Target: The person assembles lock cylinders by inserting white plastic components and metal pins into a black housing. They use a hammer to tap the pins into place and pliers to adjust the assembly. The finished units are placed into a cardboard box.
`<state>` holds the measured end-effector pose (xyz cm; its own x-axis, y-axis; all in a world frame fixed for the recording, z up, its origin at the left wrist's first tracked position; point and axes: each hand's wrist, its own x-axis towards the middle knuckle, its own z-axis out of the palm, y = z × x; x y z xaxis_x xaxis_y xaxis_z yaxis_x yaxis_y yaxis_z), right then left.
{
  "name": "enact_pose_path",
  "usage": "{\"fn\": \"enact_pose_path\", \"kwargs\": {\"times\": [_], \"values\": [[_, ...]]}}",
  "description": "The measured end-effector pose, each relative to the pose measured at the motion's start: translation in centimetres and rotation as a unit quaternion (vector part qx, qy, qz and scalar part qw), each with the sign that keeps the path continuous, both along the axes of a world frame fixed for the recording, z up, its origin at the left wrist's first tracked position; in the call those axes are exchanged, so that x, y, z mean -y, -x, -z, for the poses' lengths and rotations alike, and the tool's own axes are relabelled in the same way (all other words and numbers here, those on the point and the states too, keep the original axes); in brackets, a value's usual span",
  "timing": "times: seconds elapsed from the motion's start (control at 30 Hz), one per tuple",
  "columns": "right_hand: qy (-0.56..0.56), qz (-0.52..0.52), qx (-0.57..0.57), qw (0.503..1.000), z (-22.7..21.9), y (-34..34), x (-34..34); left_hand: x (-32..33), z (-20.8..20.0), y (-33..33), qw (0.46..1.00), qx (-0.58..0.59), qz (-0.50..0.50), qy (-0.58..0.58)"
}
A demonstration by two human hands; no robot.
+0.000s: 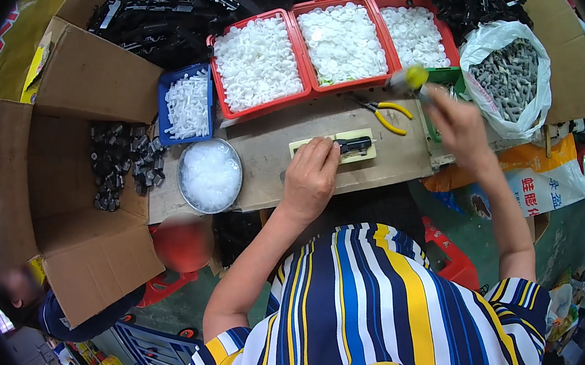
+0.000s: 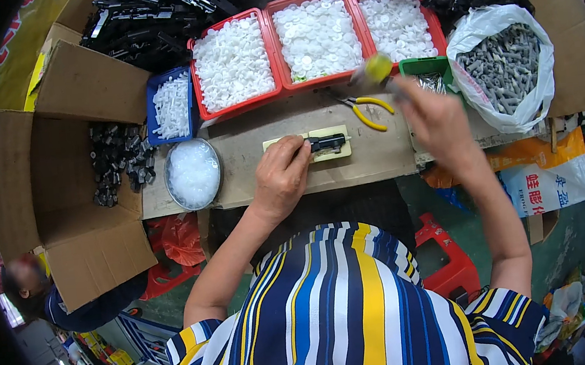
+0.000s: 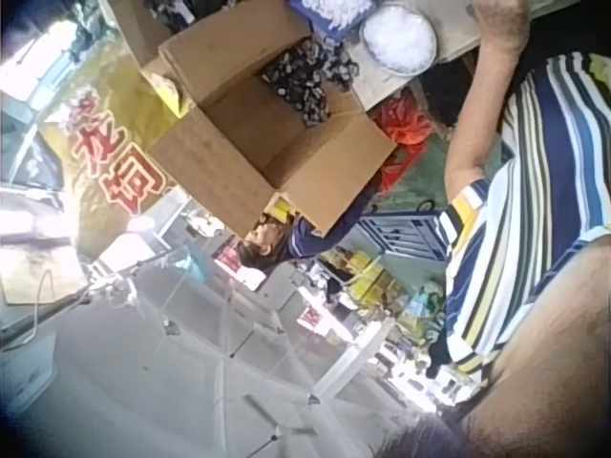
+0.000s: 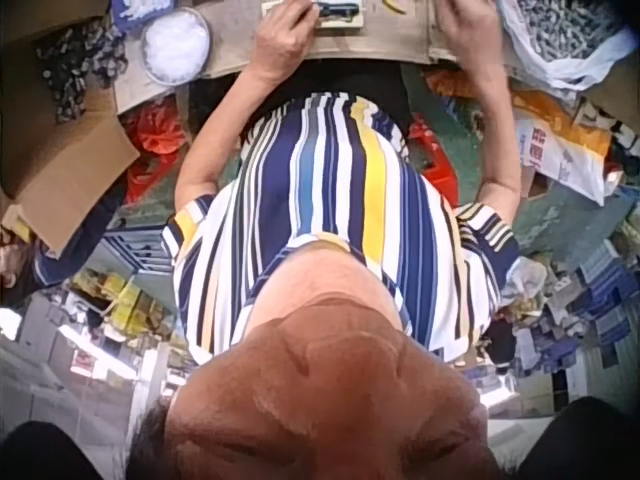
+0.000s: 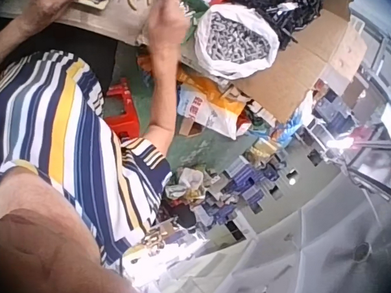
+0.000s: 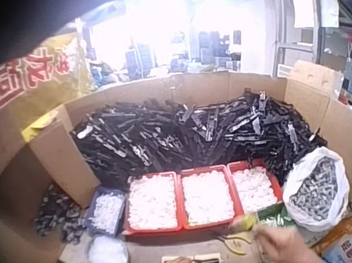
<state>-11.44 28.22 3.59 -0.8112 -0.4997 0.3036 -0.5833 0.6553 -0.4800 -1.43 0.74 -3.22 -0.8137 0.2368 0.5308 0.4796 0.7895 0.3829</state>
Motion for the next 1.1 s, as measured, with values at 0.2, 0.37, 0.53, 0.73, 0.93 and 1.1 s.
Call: {"fn": "enact_pose_path", "kwargs": {"times": [0.2, 0.37, 0.53, 0.73, 0.93, 1.1], "values": [[-0.113, 0.086, -0.089, 0.986, 0.9, 9.8, -3.8, -0.6, -1.8, 0.7, 0.997, 0.072, -0.009, 0.002], [-0.122, 0.074, -0.185, 0.972, 0.1, 8.9, -2.2, -0.4, -1.7, 0.8, 0.995, 0.089, -0.002, 0.036], [-0.108, -0.074, -0.044, 0.990, 0.8, 1.4, 2.2, -0.4, -3.1, 0.6, 0.978, 0.156, -0.005, -0.138], [-0.124, -0.106, -0.037, 0.986, 4.4, -0.2, 3.2, -0.7, -6.2, 0.3, 0.952, 0.166, -0.039, -0.253], [-0.260, -0.018, 0.012, 0.965, 3.6, 0.0, 5.4, 0.1, -4.9, -0.5, 0.924, 0.223, -0.043, -0.308], [-0.104, -0.071, 0.079, 0.989, 2.3, -1.1, 4.8, 0.2, -4.5, -0.9, 0.925, 0.237, -0.055, -0.292]]}}
